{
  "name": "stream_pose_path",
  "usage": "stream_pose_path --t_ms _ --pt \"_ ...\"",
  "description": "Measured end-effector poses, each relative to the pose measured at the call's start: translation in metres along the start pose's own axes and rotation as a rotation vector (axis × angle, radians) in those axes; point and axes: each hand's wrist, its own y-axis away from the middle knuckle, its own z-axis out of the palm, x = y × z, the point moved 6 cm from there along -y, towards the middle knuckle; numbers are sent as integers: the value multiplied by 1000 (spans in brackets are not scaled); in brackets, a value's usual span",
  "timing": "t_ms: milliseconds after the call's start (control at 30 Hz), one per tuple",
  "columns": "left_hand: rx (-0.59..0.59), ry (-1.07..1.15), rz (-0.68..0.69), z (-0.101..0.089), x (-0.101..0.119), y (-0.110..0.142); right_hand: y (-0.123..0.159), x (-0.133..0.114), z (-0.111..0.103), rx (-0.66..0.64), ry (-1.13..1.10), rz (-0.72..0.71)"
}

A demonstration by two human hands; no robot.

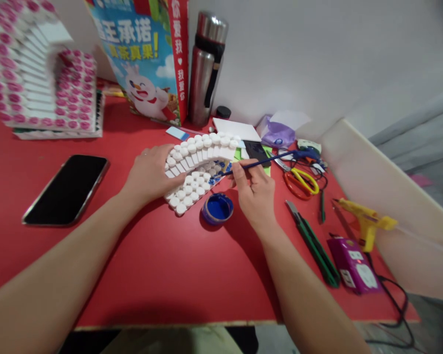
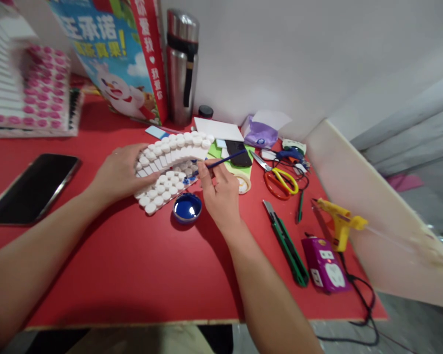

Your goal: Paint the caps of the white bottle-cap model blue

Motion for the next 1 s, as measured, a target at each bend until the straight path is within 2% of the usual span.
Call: stream_pose_path --t_ms 300,600,833,1000 --pt "21 -16 1 -1 2 1 0 0 1 -5 13 -6" --pt "-13 -3 -19 0 1 0 1 -3 5 -26 -1 -27" --pt "8 -18 -19 -1 0 1 0 -1 1 16 -14 -22" --pt "-2 -14 -10 0 2 1 0 -1 4 -12 -11 -36"
